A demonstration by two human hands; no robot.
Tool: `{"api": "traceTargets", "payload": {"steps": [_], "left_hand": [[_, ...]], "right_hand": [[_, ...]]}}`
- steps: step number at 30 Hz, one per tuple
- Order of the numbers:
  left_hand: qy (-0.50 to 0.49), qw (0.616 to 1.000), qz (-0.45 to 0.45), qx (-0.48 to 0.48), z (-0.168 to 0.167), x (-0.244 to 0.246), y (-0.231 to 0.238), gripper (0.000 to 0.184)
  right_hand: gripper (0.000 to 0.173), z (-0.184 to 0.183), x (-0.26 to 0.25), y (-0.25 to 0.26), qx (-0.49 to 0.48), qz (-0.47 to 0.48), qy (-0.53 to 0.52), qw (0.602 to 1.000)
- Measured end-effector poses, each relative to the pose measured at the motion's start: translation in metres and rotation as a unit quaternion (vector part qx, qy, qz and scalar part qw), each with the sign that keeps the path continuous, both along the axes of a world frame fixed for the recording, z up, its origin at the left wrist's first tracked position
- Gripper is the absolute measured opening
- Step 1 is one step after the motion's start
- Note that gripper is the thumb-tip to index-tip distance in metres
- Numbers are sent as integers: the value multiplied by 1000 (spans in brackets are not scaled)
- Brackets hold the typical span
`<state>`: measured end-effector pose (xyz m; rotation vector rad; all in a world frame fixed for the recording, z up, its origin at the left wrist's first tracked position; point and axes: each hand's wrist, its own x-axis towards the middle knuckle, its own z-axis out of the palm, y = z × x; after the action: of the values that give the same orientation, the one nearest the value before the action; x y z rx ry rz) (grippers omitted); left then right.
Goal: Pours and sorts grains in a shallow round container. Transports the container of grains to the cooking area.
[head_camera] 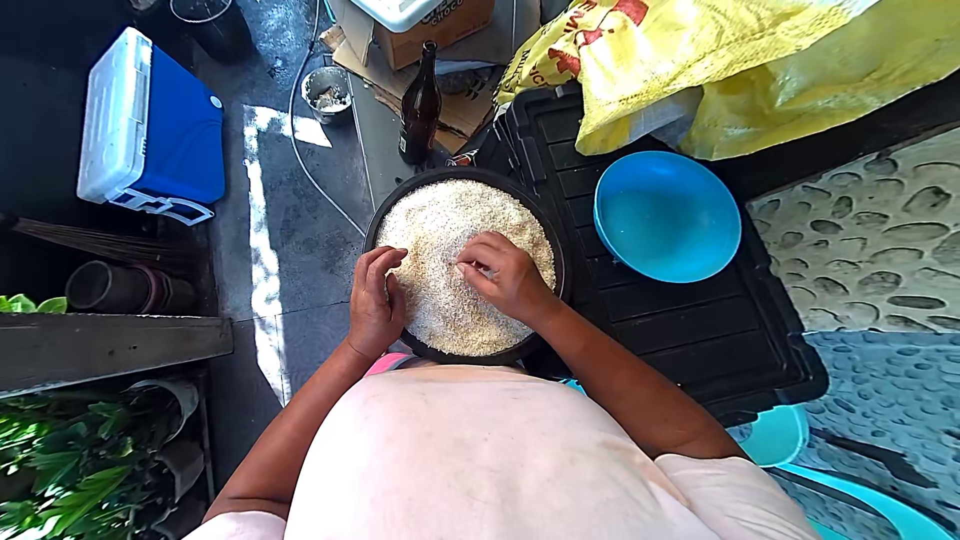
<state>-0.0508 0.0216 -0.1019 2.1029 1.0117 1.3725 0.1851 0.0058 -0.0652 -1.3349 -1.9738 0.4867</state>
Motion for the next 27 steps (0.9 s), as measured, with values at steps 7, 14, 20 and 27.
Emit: {"api": "traceTargets", "payload": {"steps": [7,14,20,27], "left_hand": [[-3,1000,-10,1,-2,-1,1,32],[6,1000,-10,0,-2,-1,1,30],[6,1000,-10,0,-2,-1,1,31],[9,1000,-14,0,-1,-1,1,30]], "right_hand": [[23,33,5,-27,-332,-127,614,704],[32,34,4,-46,-386,-167,656,626],[32,32,3,-49,-390,-155,652,632],[25,32,0,-50,-408,-159,636,635]]}}
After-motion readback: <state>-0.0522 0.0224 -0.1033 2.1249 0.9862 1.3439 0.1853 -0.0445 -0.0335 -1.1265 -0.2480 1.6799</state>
